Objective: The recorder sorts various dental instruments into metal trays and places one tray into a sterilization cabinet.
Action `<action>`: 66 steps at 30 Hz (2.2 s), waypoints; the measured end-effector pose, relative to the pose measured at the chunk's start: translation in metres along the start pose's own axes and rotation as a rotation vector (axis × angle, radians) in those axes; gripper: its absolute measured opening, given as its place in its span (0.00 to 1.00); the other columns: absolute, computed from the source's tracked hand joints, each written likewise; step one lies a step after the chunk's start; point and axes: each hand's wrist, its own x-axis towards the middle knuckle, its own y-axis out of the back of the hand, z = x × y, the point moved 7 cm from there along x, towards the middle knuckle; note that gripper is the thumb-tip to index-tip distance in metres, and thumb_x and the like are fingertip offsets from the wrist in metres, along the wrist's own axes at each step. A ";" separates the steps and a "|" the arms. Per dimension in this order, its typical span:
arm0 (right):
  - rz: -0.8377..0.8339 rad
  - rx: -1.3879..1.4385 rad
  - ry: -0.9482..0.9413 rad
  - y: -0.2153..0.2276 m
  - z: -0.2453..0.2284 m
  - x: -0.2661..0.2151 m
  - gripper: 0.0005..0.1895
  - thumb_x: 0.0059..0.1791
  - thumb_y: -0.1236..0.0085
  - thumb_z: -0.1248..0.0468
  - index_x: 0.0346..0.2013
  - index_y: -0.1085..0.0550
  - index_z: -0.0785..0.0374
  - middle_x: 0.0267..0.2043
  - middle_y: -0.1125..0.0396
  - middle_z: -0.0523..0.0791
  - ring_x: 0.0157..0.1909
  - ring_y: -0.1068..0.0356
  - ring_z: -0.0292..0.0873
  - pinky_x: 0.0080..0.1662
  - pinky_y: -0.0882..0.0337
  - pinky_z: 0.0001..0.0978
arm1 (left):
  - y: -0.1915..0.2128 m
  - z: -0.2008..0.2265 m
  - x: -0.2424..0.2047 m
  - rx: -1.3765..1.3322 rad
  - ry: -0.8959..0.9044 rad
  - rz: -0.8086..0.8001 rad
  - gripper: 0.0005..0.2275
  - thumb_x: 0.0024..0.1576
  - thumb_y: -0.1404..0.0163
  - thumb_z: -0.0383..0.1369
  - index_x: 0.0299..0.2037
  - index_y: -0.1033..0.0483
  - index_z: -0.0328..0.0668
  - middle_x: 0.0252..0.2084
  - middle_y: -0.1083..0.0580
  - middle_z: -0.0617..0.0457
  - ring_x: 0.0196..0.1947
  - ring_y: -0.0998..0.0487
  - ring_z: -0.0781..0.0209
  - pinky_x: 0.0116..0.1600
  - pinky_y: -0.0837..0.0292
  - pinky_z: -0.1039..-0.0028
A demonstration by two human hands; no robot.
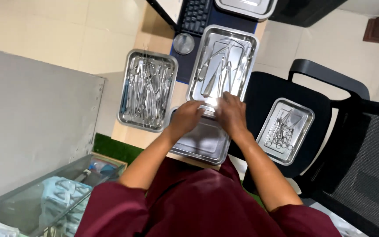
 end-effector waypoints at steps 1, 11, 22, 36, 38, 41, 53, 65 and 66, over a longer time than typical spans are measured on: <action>0.006 -0.001 0.006 0.001 0.007 0.006 0.21 0.44 0.37 0.64 0.52 0.23 0.56 0.63 0.36 0.57 0.63 0.38 0.61 0.56 0.36 0.55 | 0.014 -0.002 -0.012 0.003 -0.004 0.007 0.12 0.60 0.48 0.35 0.52 0.22 0.41 0.42 0.22 0.40 0.44 0.22 0.40 0.51 0.26 0.55; 0.088 -0.231 0.033 0.000 0.103 0.124 0.18 0.44 0.47 0.73 0.47 0.19 0.57 0.44 0.30 0.51 0.48 0.30 0.56 0.45 0.33 0.52 | 0.100 -0.044 -0.103 -0.057 0.275 -0.012 0.11 0.58 0.47 0.30 0.49 0.21 0.37 0.42 0.22 0.39 0.41 0.21 0.39 0.46 0.26 0.59; 0.012 -0.268 0.363 0.015 0.077 0.114 0.10 0.46 0.44 0.67 0.41 0.22 0.57 0.51 0.29 0.48 0.52 0.31 0.52 0.49 0.36 0.42 | 0.108 -0.050 -0.067 -0.068 0.355 -0.016 0.14 0.59 0.48 0.32 0.53 0.21 0.38 0.38 0.22 0.38 0.39 0.20 0.41 0.45 0.26 0.59; -0.047 -0.261 0.415 0.015 0.081 0.132 0.10 0.47 0.43 0.67 0.43 0.24 0.58 0.45 0.30 0.45 0.50 0.30 0.51 0.55 0.31 0.42 | 0.053 0.005 0.014 -0.312 0.158 0.017 0.14 0.60 0.47 0.36 0.51 0.21 0.35 0.37 0.21 0.44 0.31 0.20 0.56 0.39 0.25 0.69; -0.009 -0.186 0.375 0.027 0.074 0.129 0.10 0.48 0.43 0.68 0.44 0.25 0.60 0.47 0.30 0.46 0.51 0.30 0.52 0.55 0.31 0.42 | 0.021 -0.015 0.033 -0.383 0.191 0.011 0.15 0.60 0.47 0.37 0.52 0.22 0.35 0.37 0.20 0.46 0.32 0.20 0.58 0.40 0.25 0.71; 0.074 -0.035 0.335 0.048 0.057 0.119 0.13 0.45 0.41 0.69 0.45 0.26 0.63 0.50 0.30 0.49 0.53 0.30 0.55 0.54 0.30 0.44 | -0.035 -0.059 0.069 -0.568 0.323 0.007 0.19 0.63 0.49 0.40 0.57 0.25 0.35 0.40 0.20 0.46 0.36 0.20 0.60 0.42 0.24 0.72; 0.123 -0.123 0.743 0.071 0.012 0.051 0.18 0.41 0.41 0.73 0.45 0.26 0.61 0.57 0.32 0.51 0.60 0.29 0.54 0.59 0.26 0.41 | -0.053 -0.042 0.121 -1.249 0.606 -0.431 0.32 0.64 0.67 0.55 0.72 0.41 0.39 0.64 0.30 0.44 0.60 0.26 0.55 0.54 0.23 0.65; 0.011 -0.094 0.555 0.026 0.065 0.066 0.15 0.41 0.41 0.69 0.42 0.29 0.61 0.57 0.34 0.53 0.59 0.31 0.55 0.56 0.27 0.42 | -0.110 -0.061 0.129 -0.402 0.387 -0.302 0.21 0.65 0.58 0.40 0.67 0.31 0.46 0.56 0.23 0.40 0.54 0.22 0.46 0.57 0.31 0.65; 0.023 -0.147 0.554 0.024 0.068 0.070 0.16 0.40 0.42 0.68 0.42 0.29 0.61 0.58 0.35 0.53 0.60 0.31 0.56 0.57 0.27 0.42 | -0.109 -0.062 0.131 -0.271 0.320 -0.279 0.20 0.65 0.57 0.40 0.65 0.29 0.44 0.55 0.24 0.37 0.57 0.24 0.44 0.61 0.32 0.64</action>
